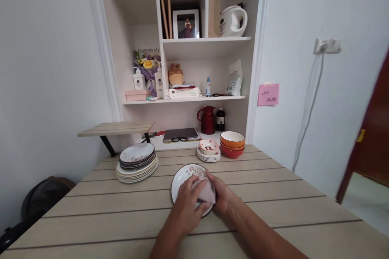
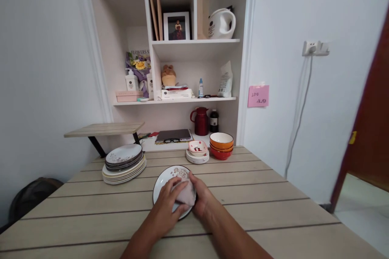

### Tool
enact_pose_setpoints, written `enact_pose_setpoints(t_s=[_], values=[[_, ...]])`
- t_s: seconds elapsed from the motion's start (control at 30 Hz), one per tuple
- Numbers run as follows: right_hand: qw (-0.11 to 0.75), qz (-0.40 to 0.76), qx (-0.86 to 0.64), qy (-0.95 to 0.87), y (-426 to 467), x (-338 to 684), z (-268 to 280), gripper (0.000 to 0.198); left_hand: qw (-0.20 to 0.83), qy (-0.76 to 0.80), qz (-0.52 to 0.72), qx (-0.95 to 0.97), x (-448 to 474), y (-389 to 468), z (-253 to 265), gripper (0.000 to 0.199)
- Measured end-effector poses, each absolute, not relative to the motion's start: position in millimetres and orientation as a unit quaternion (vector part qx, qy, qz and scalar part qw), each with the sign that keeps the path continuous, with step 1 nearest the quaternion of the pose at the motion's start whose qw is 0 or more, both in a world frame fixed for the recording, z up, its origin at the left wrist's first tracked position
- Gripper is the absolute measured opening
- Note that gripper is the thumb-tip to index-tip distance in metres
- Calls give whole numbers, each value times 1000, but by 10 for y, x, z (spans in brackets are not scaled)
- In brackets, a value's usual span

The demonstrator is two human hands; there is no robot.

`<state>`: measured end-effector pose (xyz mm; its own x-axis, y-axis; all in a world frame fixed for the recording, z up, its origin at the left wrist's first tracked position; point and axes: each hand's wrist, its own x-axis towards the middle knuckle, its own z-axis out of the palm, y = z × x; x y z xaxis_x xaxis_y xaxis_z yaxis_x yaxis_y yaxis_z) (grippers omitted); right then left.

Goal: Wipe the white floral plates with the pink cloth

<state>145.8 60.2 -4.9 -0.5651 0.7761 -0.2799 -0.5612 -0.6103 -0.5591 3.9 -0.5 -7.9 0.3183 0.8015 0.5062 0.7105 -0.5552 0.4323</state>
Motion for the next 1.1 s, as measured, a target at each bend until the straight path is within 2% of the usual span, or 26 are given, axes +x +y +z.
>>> enact_pose_setpoints(t_s=[0.07, 0.27, 0.43, 0.6, 0.93, 1.1], values=[[393, 861, -242, -213, 643, 1462, -78, 45, 69, 460, 377, 801, 45, 28, -111, 65], [368, 882, -191, -222, 634, 1512, -138, 51, -6, 439, 341, 831, 64, 38, -62, 44], [351, 896, -156, -224, 571, 1521, -129, 53, -89, 393, 328, 855, 70, 34, -9, 58], [383, 871, -199, -235, 537, 1488, -106, 52, -143, 439, 318, 828, 94, 59, -38, 37], [404, 840, -248, -265, 396, 1424, -71, 54, -257, 526, 346, 734, -17, 66, 3, 34], [438, 833, -236, -243, 436, 1430, -94, 53, -251, 579, 352, 692, -119, 83, -3, 27]])
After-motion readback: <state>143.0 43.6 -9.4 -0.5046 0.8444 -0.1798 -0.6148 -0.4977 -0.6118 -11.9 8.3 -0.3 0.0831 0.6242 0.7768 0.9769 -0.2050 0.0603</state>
